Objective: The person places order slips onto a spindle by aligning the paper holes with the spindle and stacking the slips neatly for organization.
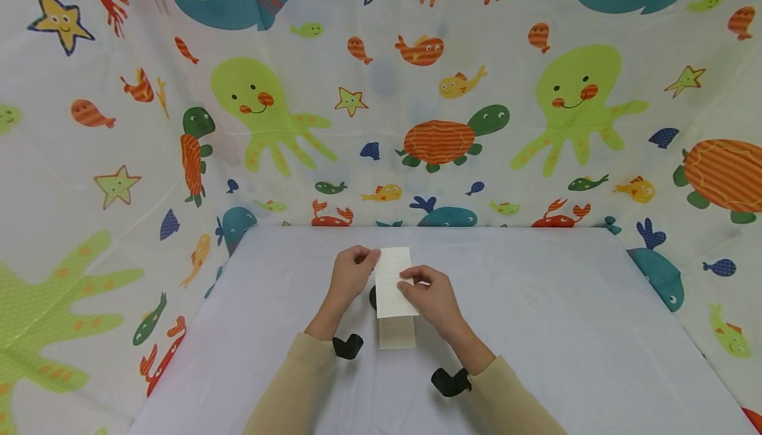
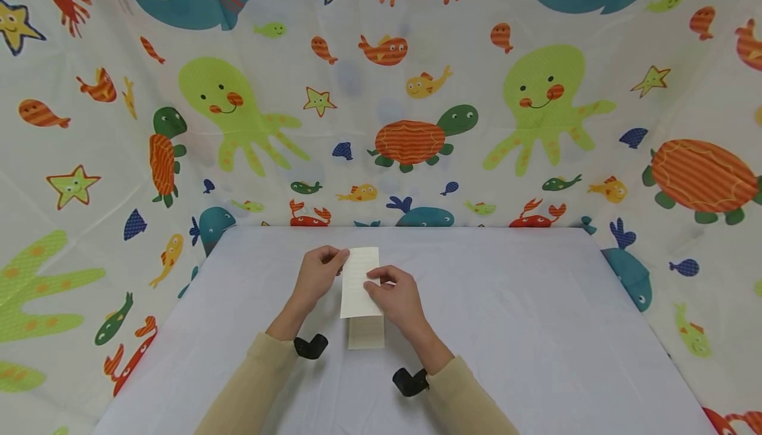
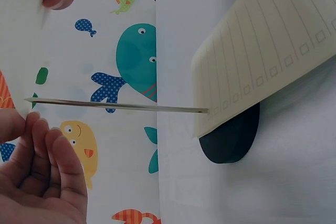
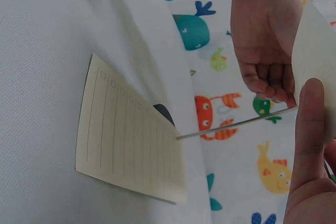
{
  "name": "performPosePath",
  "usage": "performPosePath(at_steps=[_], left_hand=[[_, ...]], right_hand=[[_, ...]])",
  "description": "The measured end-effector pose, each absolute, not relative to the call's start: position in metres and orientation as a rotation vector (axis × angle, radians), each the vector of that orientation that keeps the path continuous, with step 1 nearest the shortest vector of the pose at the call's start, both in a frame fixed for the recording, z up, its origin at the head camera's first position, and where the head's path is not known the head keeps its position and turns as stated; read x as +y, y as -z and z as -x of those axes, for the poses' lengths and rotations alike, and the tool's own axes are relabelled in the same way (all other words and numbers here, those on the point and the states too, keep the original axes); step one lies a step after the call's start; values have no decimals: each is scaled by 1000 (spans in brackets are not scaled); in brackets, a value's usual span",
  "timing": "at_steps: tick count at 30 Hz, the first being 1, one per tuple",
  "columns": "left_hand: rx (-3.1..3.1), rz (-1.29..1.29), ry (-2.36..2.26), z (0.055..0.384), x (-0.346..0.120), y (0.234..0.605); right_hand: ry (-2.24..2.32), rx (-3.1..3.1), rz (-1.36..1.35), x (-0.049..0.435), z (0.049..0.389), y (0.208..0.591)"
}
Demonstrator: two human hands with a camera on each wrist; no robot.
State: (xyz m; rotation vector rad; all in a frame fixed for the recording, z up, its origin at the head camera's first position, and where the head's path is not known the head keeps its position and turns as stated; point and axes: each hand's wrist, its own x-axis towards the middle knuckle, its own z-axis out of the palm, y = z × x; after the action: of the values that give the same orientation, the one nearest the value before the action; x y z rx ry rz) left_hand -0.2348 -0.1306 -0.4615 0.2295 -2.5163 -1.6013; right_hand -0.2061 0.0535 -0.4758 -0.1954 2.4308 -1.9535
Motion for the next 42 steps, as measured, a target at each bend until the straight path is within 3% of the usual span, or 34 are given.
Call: performPosePath(at_steps=[42], left_hand=[[-2528, -226, 1564, 242, -131, 466]], right_hand=[[1958, 2413, 194, 51, 209, 481]])
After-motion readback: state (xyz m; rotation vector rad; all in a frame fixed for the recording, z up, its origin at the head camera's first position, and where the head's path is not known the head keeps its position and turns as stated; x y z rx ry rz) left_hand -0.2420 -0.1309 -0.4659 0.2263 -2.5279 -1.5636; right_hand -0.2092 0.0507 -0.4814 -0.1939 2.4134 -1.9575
